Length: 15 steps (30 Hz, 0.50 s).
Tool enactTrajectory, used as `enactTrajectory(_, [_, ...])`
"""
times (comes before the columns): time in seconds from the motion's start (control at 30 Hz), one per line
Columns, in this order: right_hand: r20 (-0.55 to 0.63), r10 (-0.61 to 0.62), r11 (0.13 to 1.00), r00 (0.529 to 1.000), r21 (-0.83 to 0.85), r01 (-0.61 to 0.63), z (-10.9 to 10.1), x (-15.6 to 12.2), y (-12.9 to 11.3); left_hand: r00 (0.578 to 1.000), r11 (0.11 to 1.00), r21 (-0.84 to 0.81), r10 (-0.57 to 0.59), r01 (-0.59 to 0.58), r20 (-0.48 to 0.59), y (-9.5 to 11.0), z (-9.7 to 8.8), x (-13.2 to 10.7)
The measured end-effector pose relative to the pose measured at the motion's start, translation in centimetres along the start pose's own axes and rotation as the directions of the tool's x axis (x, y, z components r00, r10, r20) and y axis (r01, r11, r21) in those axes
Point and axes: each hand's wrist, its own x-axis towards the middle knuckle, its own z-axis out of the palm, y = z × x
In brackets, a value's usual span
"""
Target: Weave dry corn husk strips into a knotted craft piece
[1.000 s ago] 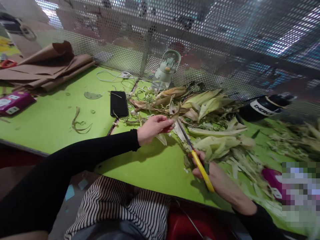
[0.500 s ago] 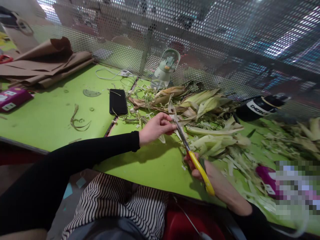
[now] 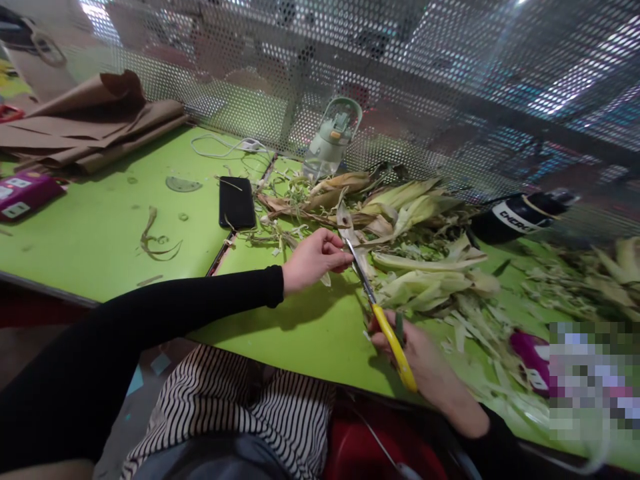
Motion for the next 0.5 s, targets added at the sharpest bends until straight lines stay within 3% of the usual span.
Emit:
enactTrajectory(0.1, [-0.039, -0.03, 0.999, 0.999, -0.029, 0.029, -0.4, 0.0, 0.5, 1.0, 1.0, -0.011, 0.004, -0.003, 0.022, 0.1, -0.2, 0.0])
enactTrajectory(0.17, [-0.122, -0.093, 0.979, 0.988, -0.192, 0.069, -1.2, 0.1, 0.8, 1.0, 0.999, -0.039, -0.001, 0.002, 0.031, 0.3, -0.5, 0.0])
enactTrajectory(0.27, [-0.219, -0.174, 0.853, 0.96, -0.52, 0.036, -2.8, 0.5, 1.3, 0.998, 0.997, -0.073, -0.006, 0.01, 0.059, 0.5, -1.1, 0.1])
enactTrajectory(0.37, [-0.169, -0.255, 0.724, 0.952, -0.686, 0.072, -4.0, 0.7, 1.5, 0.997, 0.995, -0.103, -0.01, 0.017, 0.075, 0.7, -1.7, 0.0])
enactTrajectory(0.43, [-0.149, -0.39, 0.672, 0.908, -0.721, 0.17, -4.1, 0.5, 0.7, 0.996, 0.992, -0.122, -0.025, 0.035, 0.084, 1.0, -1.7, -0.3])
enactTrajectory(0.5, [-0.205, -0.53, 0.671, 0.823, -0.694, 0.259, -3.4, 0.4, -1.1, 0.993, 0.988, -0.143, -0.045, 0.06, 0.107, 1.1, -1.4, -0.8])
